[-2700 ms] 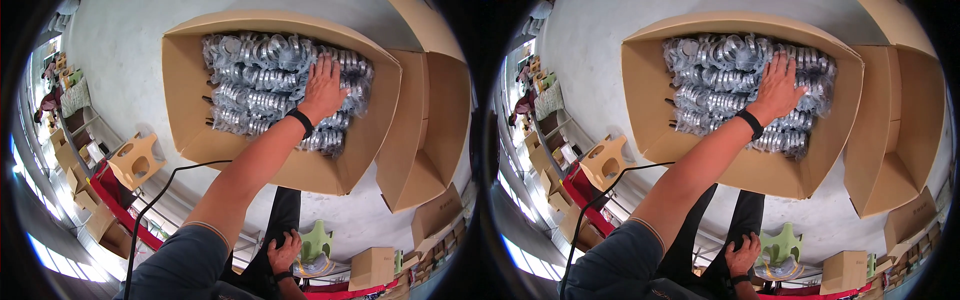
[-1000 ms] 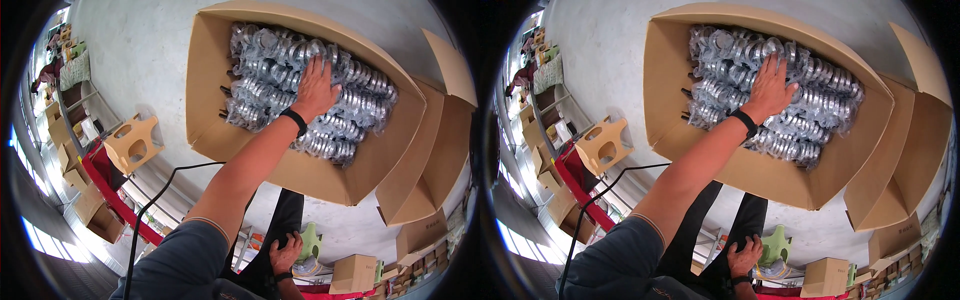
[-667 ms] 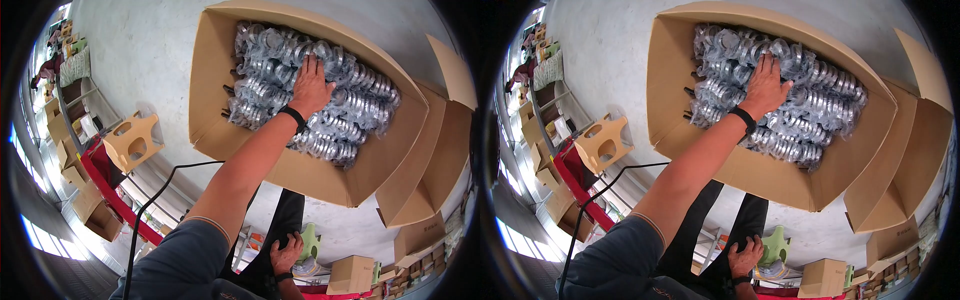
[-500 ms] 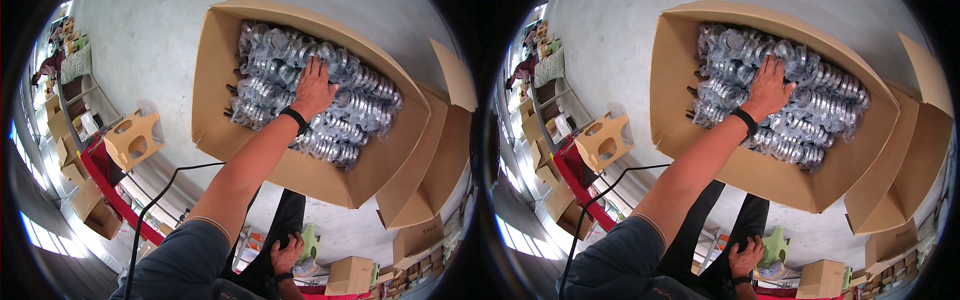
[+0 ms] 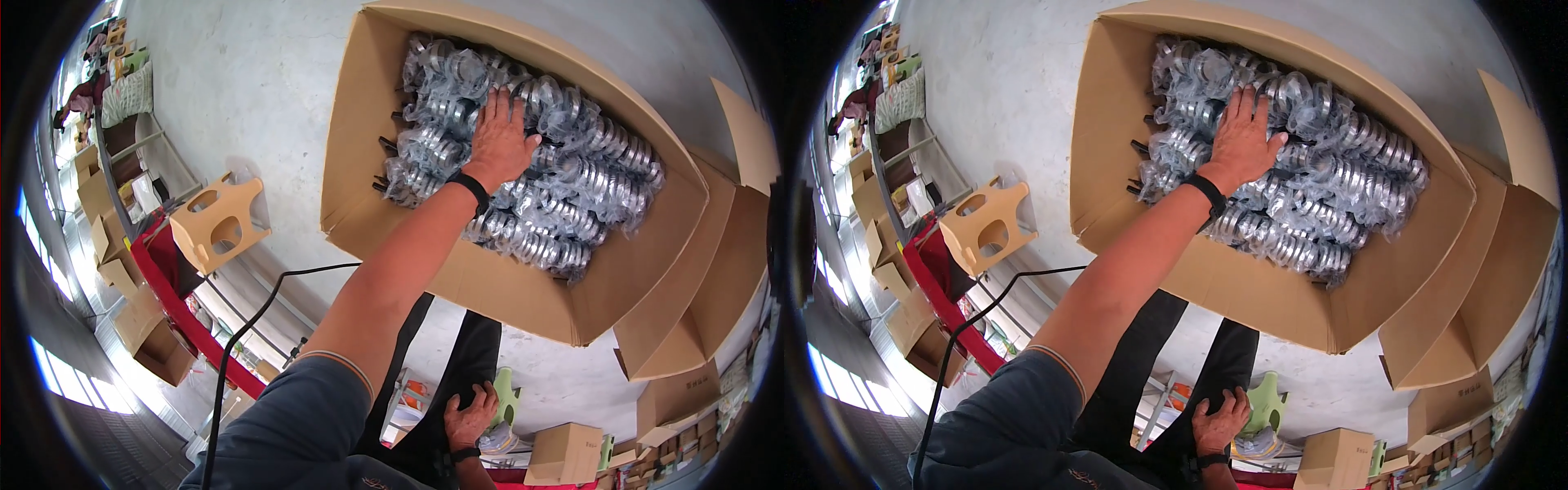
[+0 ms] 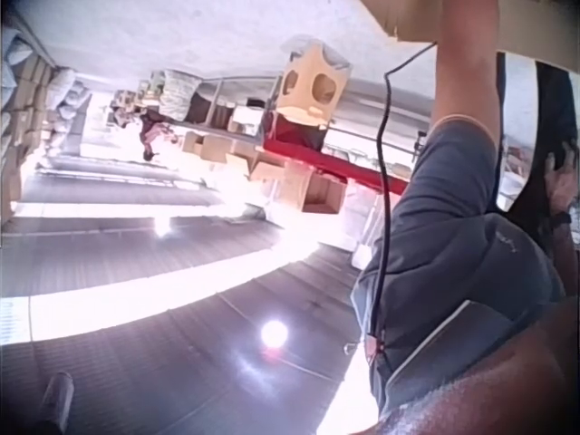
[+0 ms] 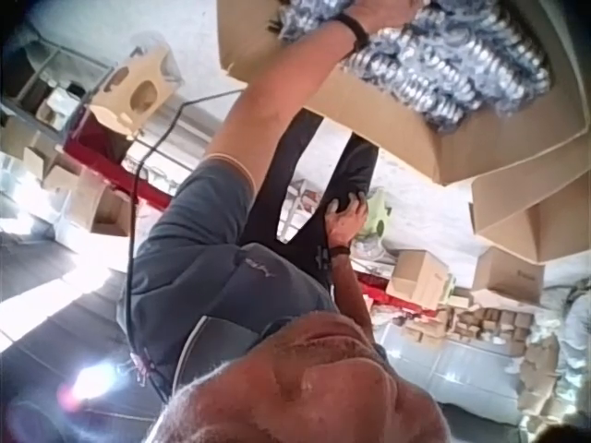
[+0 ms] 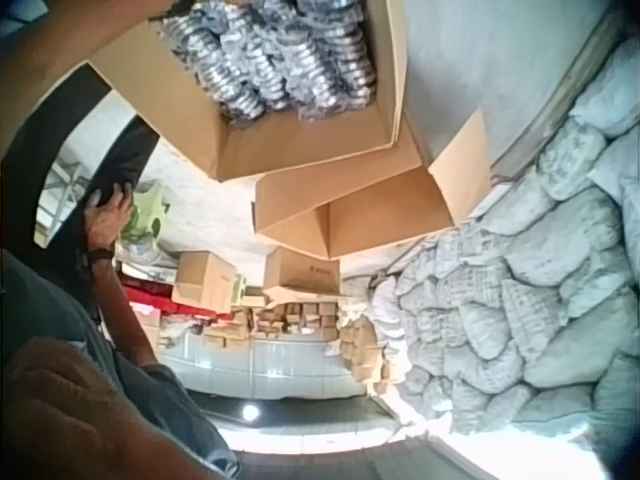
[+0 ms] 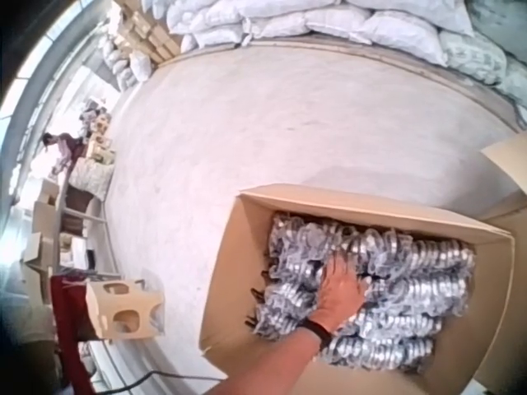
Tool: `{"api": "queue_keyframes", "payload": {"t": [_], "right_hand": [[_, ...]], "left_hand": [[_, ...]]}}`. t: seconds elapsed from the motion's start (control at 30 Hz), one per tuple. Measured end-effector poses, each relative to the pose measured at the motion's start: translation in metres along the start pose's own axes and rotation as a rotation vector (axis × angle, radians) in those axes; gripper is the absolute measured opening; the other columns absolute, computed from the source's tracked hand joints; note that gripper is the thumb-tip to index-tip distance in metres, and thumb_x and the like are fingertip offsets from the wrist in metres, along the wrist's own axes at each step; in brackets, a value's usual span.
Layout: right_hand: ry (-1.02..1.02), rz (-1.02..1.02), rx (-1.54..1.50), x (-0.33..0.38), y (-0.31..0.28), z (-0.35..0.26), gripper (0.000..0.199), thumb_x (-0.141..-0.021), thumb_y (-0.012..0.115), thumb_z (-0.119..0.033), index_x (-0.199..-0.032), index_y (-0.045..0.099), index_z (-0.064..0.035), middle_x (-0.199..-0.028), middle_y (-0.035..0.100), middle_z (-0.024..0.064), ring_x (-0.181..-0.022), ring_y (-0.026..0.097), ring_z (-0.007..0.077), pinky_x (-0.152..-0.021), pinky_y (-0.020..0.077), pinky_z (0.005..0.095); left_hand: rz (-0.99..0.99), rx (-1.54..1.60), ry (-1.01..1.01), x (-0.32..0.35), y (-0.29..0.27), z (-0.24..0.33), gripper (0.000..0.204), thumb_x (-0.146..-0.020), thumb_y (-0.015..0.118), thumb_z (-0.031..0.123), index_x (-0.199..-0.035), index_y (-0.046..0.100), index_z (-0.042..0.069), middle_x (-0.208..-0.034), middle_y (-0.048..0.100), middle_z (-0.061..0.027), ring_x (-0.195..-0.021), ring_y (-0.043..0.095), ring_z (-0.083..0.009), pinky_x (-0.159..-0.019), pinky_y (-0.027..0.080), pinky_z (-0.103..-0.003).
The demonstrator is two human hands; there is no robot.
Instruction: The recorder picks up small plastic components from a table and packs them into a cardboard box.
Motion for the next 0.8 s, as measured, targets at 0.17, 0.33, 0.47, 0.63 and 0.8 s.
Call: {"api": "queue_keyframes", "payload": {"t": [0.17, 0.33, 0.47, 0.63, 0.8], "right_hand": [[0.004, -0.005, 0.000, -0.002, -0.003, -0.005, 0.051, -0.082, 0.078, -0.020, -0.128, 0.065, -0.0017, -0.146, 0.060, 0.0258, -0.138, 0.054, 0.0477, -0.118, 0.0425, 0.0605], [-0.014, -0.004, -0.006, -0.003, -0.002, -0.002, 0.052, -0.082, 0.078, -0.020, -0.128, 0.064, -0.0015, -0.145, 0.060, 0.0265, -0.138, 0.054, 0.0487, -0.118, 0.0430, 0.0605], [-0.006, -0.010, 0.008, -0.004, -0.004, -0.004, 0.052, -0.083, 0.078, -0.021, -0.128, 0.064, -0.0012, -0.144, 0.060, 0.0269, -0.138, 0.054, 0.0495, -0.118, 0.0427, 0.0612], [-0.005, -0.022, 0.028, -0.007, -0.007, -0.007, 0.051, -0.083, 0.078, -0.021, -0.128, 0.064, -0.0011, -0.144, 0.059, 0.0272, -0.137, 0.054, 0.0502, -0.117, 0.0426, 0.0616], [-0.016, -0.027, 0.030, -0.008, -0.008, -0.007, 0.052, -0.084, 0.077, -0.022, -0.129, 0.063, -0.0015, -0.145, 0.059, 0.0273, -0.137, 0.054, 0.0503, -0.117, 0.0429, 0.0622]], "left_hand": [[-0.041, 0.032, 0.026, 0.000, -0.009, -0.004, 0.082, -0.104, 0.069, 0.045, -0.163, 0.043, -0.006, -0.174, 0.031, -0.0349, -0.165, 0.025, -0.0525, -0.134, 0.026, -0.059], [0.087, -0.023, -0.052, -0.009, -0.022, -0.022, 0.081, -0.104, 0.069, 0.042, -0.162, 0.044, -0.008, -0.173, 0.029, -0.0393, -0.164, 0.024, -0.0546, -0.134, 0.025, -0.060], [0.132, -0.026, -0.116, -0.018, -0.028, -0.036, 0.083, -0.103, 0.071, 0.041, -0.162, 0.043, -0.010, -0.173, 0.024, -0.0440, -0.164, 0.023, -0.0570, -0.135, 0.024, -0.060], [0.171, 0.005, -0.163, -0.024, -0.025, -0.043, 0.086, -0.101, 0.074, 0.041, -0.162, 0.043, -0.011, -0.174, 0.020, -0.0444, -0.164, 0.023, -0.0567, -0.135, 0.024, -0.059], [0.138, 0.044, -0.175, -0.027, -0.024, -0.044, 0.088, -0.099, 0.075, 0.040, -0.162, 0.043, -0.012, -0.173, 0.022, -0.0443, -0.163, 0.025, -0.0561, -0.135, 0.025, -0.057]]}}
Point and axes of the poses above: each hand's wrist, its own x-axis away from the middle knuckle, its own y-axis out of the palm, z = x × y, the point moved 1 cm from there along -x, towards the middle knuckle
